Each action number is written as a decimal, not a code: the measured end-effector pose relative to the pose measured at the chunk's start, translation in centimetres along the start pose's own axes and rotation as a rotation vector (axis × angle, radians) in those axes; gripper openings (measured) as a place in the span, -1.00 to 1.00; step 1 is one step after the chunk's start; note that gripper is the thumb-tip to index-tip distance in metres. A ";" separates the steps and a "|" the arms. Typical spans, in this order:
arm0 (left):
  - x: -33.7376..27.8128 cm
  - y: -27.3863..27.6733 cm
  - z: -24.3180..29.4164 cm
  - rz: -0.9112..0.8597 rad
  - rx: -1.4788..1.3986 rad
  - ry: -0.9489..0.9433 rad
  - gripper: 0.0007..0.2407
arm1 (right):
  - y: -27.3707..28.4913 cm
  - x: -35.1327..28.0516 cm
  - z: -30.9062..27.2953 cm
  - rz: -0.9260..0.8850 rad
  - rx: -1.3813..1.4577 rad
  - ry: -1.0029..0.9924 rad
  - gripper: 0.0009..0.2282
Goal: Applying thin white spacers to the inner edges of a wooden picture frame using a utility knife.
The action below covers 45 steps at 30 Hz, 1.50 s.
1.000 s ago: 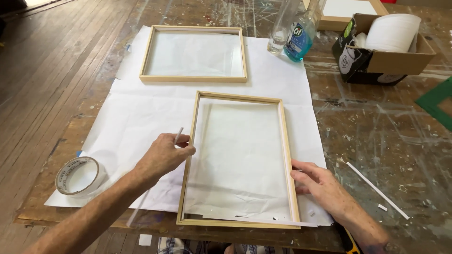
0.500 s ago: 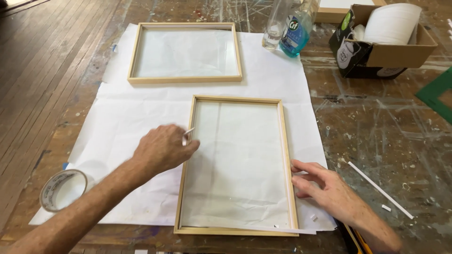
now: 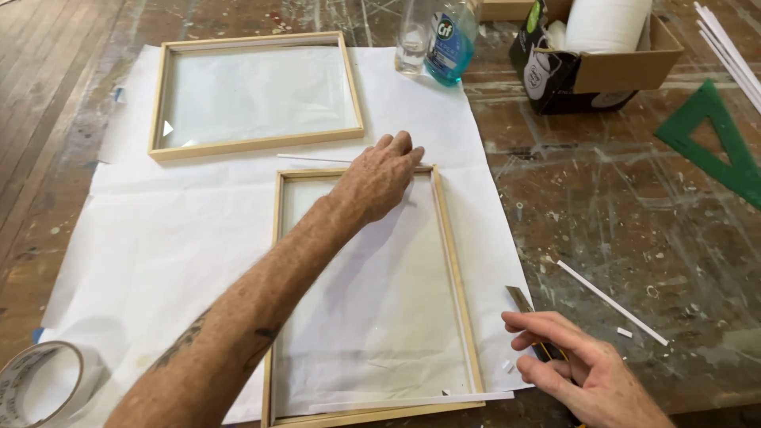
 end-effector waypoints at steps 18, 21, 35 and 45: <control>-0.5 -2.1 -3.2 0.023 -0.056 0.238 -0.84 | -2.0 -2.9 -0.6 -0.044 -0.439 0.799 -0.71; -0.7 -2.3 -3.6 0.008 -0.088 0.270 -0.84 | -2.3 -3.0 -0.2 -0.045 -0.470 0.872 -0.73; -16.7 16.9 8.2 0.155 -0.538 0.291 -0.71 | -1.2 -4.5 -2.2 0.066 -0.370 0.959 -0.81; -36.8 18.5 13.8 0.732 -0.129 0.863 -0.84 | -3.5 -4.9 0.9 0.189 -0.348 0.825 -0.84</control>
Point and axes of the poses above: each hand's wrist, its own x-axis towards the middle knuckle, its own y-axis out of the back of the hand, z = x × y, the point moved 4 cm from there along x, towards the middle knuckle, and after that the axes turned 7 degrees about z, right-handed, at the moved point
